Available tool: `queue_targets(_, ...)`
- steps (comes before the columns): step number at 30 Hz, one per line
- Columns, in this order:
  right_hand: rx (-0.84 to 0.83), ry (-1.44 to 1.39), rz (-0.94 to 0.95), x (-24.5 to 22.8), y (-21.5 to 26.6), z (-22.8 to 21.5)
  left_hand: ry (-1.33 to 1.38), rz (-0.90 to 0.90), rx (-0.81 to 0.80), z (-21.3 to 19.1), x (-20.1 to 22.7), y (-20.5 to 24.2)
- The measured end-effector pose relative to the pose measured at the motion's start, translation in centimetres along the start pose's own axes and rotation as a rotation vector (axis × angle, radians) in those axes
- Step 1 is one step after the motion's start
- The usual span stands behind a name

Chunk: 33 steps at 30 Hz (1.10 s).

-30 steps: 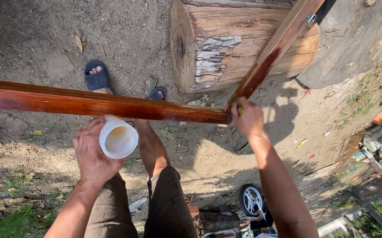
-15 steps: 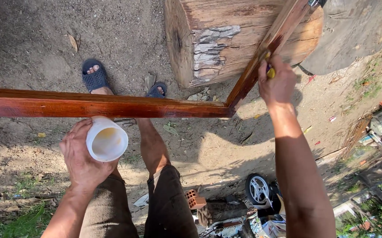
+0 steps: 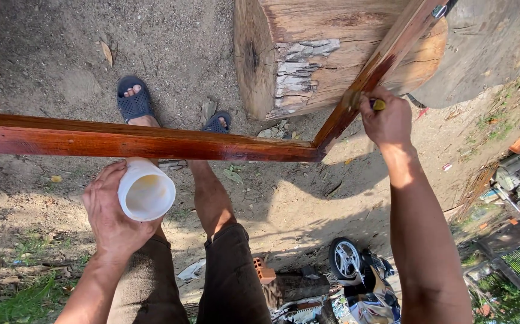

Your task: The person holds a white cup of wood stain in one hand and a brush in the other, brushing the stain onto the rails of a large wooden frame resting on logs. They work around the frame, dipping the brush back into the cup as they coat the bare wood surfaces.

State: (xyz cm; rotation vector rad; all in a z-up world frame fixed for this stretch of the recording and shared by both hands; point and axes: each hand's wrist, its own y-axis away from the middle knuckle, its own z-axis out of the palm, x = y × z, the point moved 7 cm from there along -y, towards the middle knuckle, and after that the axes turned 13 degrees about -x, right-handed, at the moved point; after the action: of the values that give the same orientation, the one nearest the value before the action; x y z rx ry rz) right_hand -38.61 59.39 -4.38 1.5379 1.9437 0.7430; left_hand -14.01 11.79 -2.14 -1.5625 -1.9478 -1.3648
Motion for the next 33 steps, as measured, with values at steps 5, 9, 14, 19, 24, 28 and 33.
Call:
queue_targets(5, 0.328, 0.081, -0.121, -1.0, -0.4, -2.0, 0.035, -0.026, 0.008, 0.1, -0.3, 0.6)
queue_targets(9, 0.217, 0.283, -0.134, -2.8, 3.0, 3.0, 0.030, -0.040, -0.004, 0.1, -0.2, 0.9)
queue_targets(14, -0.392, 0.129, 0.148, -4.6, 4.6, 10.4, 0.068, -0.039, 0.001, 0.2, -0.1, 1.3)
queue_targets(19, -0.575, -0.165, 0.367, -5.6, 3.5, 10.9, 0.072, -0.053, 0.001, -0.1, 0.0, 1.3)
queue_targets(24, -0.535, -0.529, 0.407, -4.5, 2.1, 7.7, 0.060, -0.107, -0.014, -0.2, -0.1, 0.8)
queue_targets(28, -0.540, -0.347, 0.392, -2.9, 1.5, 9.0, 0.050, -0.044, -0.009, -0.8, 0.4, 0.4)
queue_targets(33, -0.766, -0.298, 0.374, -4.4, 2.1, 12.1, 0.040, -0.053, -0.036, -1.3, 1.0, -0.1)
